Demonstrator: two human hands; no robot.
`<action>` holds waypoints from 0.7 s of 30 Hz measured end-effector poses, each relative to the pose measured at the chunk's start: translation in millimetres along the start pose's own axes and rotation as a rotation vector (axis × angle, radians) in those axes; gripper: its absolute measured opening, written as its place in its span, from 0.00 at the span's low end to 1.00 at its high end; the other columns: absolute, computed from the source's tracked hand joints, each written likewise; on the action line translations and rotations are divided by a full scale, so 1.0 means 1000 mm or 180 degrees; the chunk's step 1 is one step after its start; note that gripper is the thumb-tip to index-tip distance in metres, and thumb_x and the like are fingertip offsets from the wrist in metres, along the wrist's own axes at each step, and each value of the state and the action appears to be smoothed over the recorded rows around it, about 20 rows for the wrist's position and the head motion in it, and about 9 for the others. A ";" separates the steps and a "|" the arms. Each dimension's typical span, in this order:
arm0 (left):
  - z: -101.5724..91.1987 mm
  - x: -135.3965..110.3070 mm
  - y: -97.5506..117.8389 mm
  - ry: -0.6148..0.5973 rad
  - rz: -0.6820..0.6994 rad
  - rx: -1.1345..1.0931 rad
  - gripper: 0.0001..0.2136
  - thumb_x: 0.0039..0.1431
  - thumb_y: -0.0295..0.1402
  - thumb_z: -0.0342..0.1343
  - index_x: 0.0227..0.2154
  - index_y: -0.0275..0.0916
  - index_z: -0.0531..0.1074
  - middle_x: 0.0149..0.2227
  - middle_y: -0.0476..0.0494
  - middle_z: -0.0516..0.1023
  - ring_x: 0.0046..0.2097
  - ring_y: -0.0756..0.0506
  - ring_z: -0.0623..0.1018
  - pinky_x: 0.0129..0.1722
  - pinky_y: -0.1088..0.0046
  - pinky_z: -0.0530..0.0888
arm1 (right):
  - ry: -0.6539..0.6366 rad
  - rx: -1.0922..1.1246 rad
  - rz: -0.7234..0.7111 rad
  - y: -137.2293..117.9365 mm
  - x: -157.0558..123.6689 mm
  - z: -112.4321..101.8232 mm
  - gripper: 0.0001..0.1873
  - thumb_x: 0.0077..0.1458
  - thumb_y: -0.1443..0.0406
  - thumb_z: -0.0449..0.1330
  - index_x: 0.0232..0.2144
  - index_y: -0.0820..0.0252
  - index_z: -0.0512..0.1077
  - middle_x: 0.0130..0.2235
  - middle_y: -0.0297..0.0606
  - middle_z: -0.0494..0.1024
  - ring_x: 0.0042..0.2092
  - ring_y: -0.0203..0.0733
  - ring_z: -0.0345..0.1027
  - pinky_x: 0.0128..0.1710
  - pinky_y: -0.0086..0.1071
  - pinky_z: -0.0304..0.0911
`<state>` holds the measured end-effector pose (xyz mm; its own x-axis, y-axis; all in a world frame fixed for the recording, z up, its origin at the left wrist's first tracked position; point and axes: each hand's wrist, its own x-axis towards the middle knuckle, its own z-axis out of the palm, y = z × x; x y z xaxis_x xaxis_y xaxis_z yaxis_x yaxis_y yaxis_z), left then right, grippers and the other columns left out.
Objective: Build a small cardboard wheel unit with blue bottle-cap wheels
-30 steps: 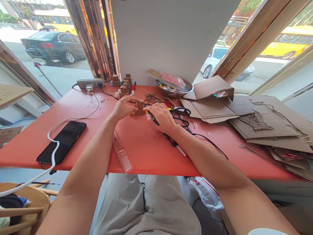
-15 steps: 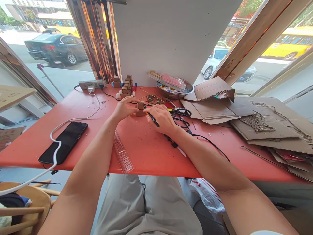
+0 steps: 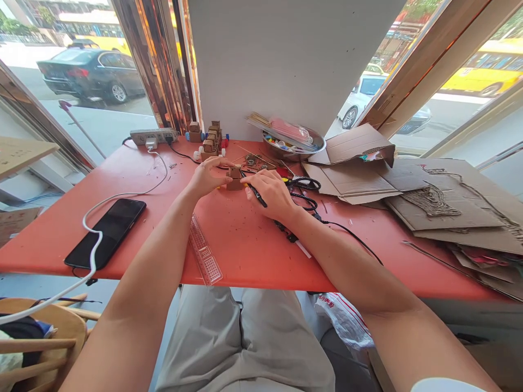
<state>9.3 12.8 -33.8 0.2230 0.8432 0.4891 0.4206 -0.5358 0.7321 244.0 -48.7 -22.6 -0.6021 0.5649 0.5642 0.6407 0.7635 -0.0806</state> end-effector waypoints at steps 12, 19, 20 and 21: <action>-0.001 -0.001 0.004 -0.0081 -0.0006 -0.0182 0.15 0.44 0.33 0.73 0.39 0.46 0.86 0.49 0.45 0.88 0.57 0.36 0.84 0.64 0.55 0.77 | -0.0092 0.0036 0.0062 0.000 0.000 -0.002 0.20 0.73 0.62 0.52 0.55 0.58 0.81 0.52 0.48 0.88 0.54 0.56 0.77 0.55 0.49 0.68; -0.001 0.000 0.000 -0.0030 -0.0004 -0.0107 0.15 0.44 0.33 0.73 0.38 0.47 0.86 0.50 0.45 0.88 0.57 0.35 0.83 0.65 0.53 0.77 | -0.0150 0.0022 0.0176 -0.001 0.002 -0.003 0.20 0.73 0.61 0.51 0.54 0.58 0.81 0.51 0.49 0.88 0.53 0.56 0.77 0.55 0.49 0.68; -0.001 0.000 0.000 -0.0040 -0.0010 -0.0101 0.15 0.44 0.33 0.73 0.38 0.48 0.86 0.50 0.45 0.88 0.57 0.35 0.83 0.65 0.53 0.77 | -0.0141 0.0028 0.0176 -0.001 0.001 -0.002 0.20 0.73 0.61 0.51 0.54 0.58 0.81 0.51 0.49 0.88 0.53 0.56 0.77 0.55 0.49 0.68; -0.001 0.000 0.000 -0.0048 -0.0014 -0.0098 0.15 0.44 0.33 0.73 0.39 0.48 0.86 0.50 0.46 0.88 0.58 0.35 0.83 0.65 0.54 0.77 | -0.0130 0.0036 0.0174 -0.001 0.001 -0.002 0.21 0.73 0.61 0.51 0.55 0.57 0.81 0.52 0.48 0.88 0.53 0.56 0.77 0.55 0.49 0.68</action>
<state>8.3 12.6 -33.4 0.2345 0.8461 0.4786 0.3945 -0.5329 0.7486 243.4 -49.7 -19.9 -0.5854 0.6180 0.5247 0.6679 0.7345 -0.1200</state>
